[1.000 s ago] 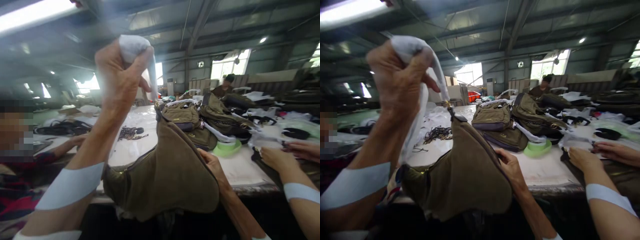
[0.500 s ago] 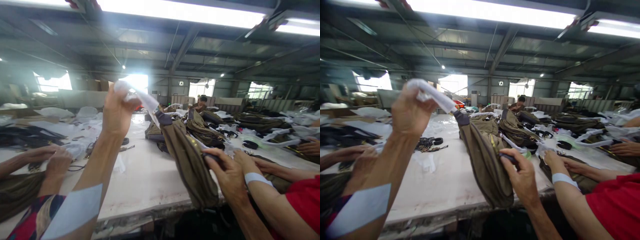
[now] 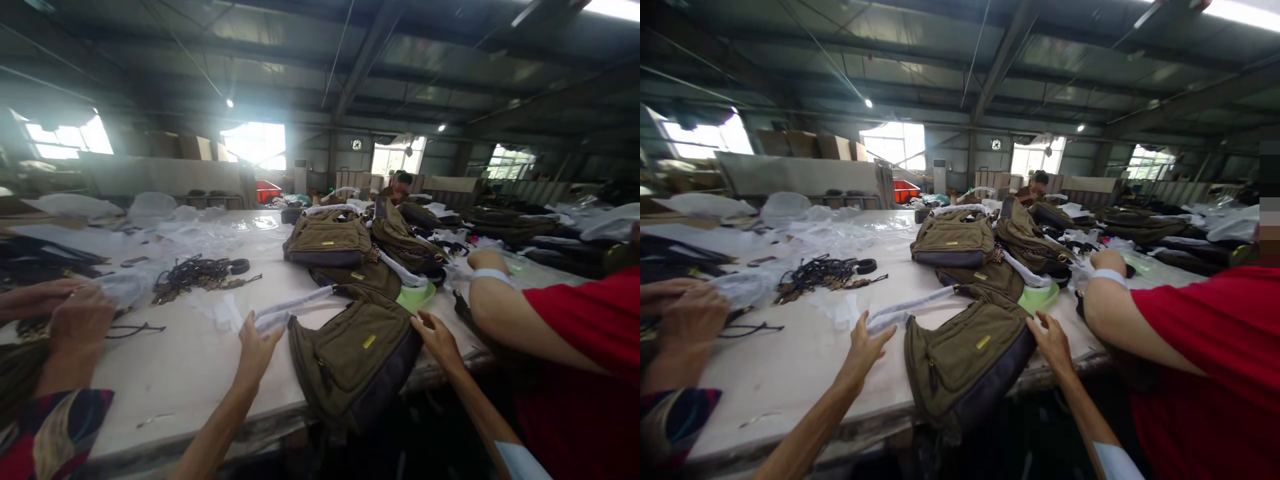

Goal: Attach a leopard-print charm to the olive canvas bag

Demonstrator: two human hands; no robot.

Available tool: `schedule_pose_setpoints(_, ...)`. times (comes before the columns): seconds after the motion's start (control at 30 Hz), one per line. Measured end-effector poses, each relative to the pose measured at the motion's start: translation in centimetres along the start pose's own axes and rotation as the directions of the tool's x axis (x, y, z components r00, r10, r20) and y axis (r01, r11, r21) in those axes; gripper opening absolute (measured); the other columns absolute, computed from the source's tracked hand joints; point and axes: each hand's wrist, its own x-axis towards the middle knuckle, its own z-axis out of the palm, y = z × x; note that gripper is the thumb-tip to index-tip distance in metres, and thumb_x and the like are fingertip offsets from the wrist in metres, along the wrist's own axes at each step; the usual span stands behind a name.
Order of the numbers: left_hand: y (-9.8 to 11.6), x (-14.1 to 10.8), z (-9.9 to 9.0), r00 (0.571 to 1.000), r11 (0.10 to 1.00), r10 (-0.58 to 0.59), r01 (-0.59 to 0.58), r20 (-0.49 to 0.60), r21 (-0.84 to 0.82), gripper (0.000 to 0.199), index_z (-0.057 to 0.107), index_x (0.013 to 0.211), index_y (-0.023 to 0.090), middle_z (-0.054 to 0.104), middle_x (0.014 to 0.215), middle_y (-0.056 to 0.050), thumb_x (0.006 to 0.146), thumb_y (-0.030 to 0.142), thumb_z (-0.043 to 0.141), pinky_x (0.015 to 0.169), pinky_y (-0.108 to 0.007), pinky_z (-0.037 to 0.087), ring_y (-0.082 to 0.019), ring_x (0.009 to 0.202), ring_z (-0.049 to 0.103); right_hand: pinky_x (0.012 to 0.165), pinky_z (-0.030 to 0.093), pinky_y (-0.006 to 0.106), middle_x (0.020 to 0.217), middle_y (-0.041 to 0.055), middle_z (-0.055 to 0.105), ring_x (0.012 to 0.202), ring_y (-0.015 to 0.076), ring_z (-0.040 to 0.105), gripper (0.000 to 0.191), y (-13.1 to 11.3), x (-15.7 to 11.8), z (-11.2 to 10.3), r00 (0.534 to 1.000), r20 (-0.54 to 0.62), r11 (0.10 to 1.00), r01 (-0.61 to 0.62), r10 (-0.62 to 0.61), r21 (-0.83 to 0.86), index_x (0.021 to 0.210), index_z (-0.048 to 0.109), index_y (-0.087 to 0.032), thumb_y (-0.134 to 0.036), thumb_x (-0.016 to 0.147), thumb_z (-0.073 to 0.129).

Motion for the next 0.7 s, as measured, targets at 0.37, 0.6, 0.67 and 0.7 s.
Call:
schedule_pose_setpoints(0.37, -1.6, -4.7, 3.5, 0.987, 0.995, 0.023, -0.038, 0.157, 0.091, 0.090, 0.022, 0.141, 0.015, 0.028, 0.138, -0.019, 0.061, 0.017, 0.064, 0.089, -0.042, 0.050, -0.031, 0.119, 0.044, 0.072, 0.054, 0.030, 0.119, 0.0129, 0.060, 0.101, 0.0240, 0.062, 0.069, -0.9, -1.9, -1.0, 0.883, 0.376, 0.895, -0.383, 0.282, 0.229, 0.133, 0.039, -0.013, -0.048, 0.077, 0.059)
schedule_pose_setpoints(0.6, 1.0, -4.9, 2.1, 0.966, 0.959, -0.125, 0.176, 0.228, -0.220, 0.088, 0.029, 0.137, 0.026, 0.055, 0.121, -0.012, 0.055, 0.002, 0.050, 0.066, -0.027, 0.052, -0.020, 0.091, 0.062, 0.070, 0.052, 0.029, 0.096, 0.0085, 0.069, 0.085, 0.0216, 0.065, 0.054, -2.5, -5.7, -4.2, 0.753, 0.642, 0.937, -0.311, 0.143, 0.156, 0.115, 0.058, -0.015, -0.048, 0.073, 0.064)
schedule_pose_setpoints(0.67, 2.3, -5.0, 1.7, 0.960, 0.932, -0.104, 0.185, 0.258, -0.311, 0.085, 0.034, 0.133, 0.025, 0.061, 0.114, -0.010, 0.053, 0.001, 0.048, 0.063, -0.026, 0.051, -0.019, 0.085, 0.064, 0.060, 0.050, 0.026, 0.079, 0.0057, 0.068, 0.070, 0.0188, 0.063, 0.056, -2.8, -6.6, -4.8, 0.709, 0.687, 0.960, -0.274, 0.161, 0.058, 0.114, 0.059, -0.015, -0.052, 0.072, 0.063)
schedule_pose_setpoints(0.7, 3.0, -4.8, 1.6, 0.958, 0.922, -0.081, 0.176, 0.274, -0.345, 0.082, 0.038, 0.131, 0.024, 0.062, 0.111, -0.008, 0.052, 0.001, 0.046, 0.062, -0.025, 0.051, -0.018, 0.083, 0.064, 0.055, 0.048, 0.025, 0.070, 0.0035, 0.066, 0.062, 0.0168, 0.061, 0.059, -2.9, -7.0, -4.9, 0.690, 0.705, 0.968, -0.251, 0.164, 0.020, 0.115, 0.058, -0.014, -0.054, 0.072, 0.063)
